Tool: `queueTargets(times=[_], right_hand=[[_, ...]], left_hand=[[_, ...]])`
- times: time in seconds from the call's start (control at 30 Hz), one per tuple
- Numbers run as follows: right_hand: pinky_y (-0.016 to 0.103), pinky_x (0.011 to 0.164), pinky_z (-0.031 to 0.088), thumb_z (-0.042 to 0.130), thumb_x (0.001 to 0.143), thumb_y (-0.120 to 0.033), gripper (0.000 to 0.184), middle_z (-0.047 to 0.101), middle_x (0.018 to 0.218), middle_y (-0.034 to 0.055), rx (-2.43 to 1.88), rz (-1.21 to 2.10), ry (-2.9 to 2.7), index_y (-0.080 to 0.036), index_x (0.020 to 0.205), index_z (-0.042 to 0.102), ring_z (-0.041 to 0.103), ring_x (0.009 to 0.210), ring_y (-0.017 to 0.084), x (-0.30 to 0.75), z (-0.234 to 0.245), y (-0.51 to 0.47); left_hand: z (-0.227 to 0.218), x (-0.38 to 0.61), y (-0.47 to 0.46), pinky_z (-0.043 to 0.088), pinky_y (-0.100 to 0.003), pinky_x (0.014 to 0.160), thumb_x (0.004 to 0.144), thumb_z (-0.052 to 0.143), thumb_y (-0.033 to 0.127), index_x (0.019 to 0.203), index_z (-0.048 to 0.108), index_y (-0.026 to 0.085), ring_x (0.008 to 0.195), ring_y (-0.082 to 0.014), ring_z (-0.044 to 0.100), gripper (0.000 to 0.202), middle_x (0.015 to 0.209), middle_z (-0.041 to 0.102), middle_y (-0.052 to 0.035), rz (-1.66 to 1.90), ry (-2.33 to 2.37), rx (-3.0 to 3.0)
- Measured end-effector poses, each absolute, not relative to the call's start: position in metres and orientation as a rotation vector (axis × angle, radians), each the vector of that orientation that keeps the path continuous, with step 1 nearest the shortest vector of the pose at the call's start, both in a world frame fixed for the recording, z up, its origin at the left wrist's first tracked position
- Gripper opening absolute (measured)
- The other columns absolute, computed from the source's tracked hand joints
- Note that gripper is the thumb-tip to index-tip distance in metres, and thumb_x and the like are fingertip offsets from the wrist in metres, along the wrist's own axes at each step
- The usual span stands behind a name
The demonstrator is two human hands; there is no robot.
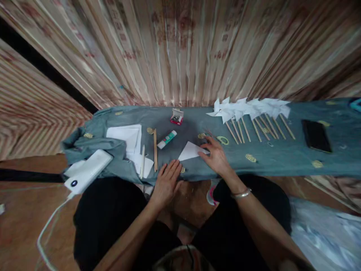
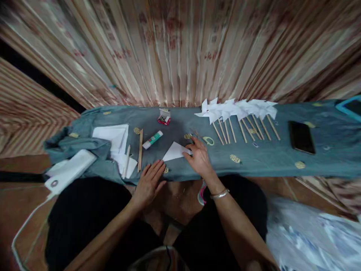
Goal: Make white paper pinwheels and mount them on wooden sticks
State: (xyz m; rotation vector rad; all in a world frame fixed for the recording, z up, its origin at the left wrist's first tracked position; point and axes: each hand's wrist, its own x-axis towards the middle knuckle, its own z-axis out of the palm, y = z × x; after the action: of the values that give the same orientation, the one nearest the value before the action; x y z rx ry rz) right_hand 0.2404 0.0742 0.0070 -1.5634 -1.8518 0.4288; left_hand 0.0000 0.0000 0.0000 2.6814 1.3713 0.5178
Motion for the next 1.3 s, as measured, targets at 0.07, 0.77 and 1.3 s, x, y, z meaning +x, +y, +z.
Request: queueTargets(times=[0.07,0.77,1.3], right_hand=[[0.048,0.107,0.037,0.063,0.077,-0.027,0.012,0.056,0.135,0.0141,-1.547,0.461,-1.811,-0.020,0.085,0.068,0.051,0.127,0.031,0.242,0.008,0.075],[0.029,0.070,0.052,0.055,0.087,-0.039,0.027,0.073,0.085,0.0027,-1.347,1.071,-1.799,-0.020,0.090,0.073,0.066,0.075,0.018,0.247,0.035,0.051],[0.042,0.091,0.053,0.053,0.085,-0.018,0.027,0.069,0.111,0.0081,-1.416,0.751,-1.924,-0.023,0.105,0.070,0.067,0.099,0.023,0.239,0.031,0.019]], left_hand=[[-0.002,-0.001,0.000,0.033,-0.050,0.111,0.093,0.048,0.025,0.142,0.035,0.014,0.137,-0.0269,0.040,0.052,0.144,0.048,-0.0169,0.584,1.370,2.643],[0.036,0.045,0.048,0.047,-0.037,0.088,0.091,0.041,0.008,0.129,0.051,0.015,0.103,-0.0200,0.061,0.039,0.113,0.065,-0.0121,0.959,1.216,2.594],[0.025,0.020,0.027,0.036,-0.054,0.104,0.088,0.058,0.017,0.103,0.066,0.023,0.102,-0.0224,0.061,0.018,0.107,0.071,-0.0050,0.719,1.223,2.725]])
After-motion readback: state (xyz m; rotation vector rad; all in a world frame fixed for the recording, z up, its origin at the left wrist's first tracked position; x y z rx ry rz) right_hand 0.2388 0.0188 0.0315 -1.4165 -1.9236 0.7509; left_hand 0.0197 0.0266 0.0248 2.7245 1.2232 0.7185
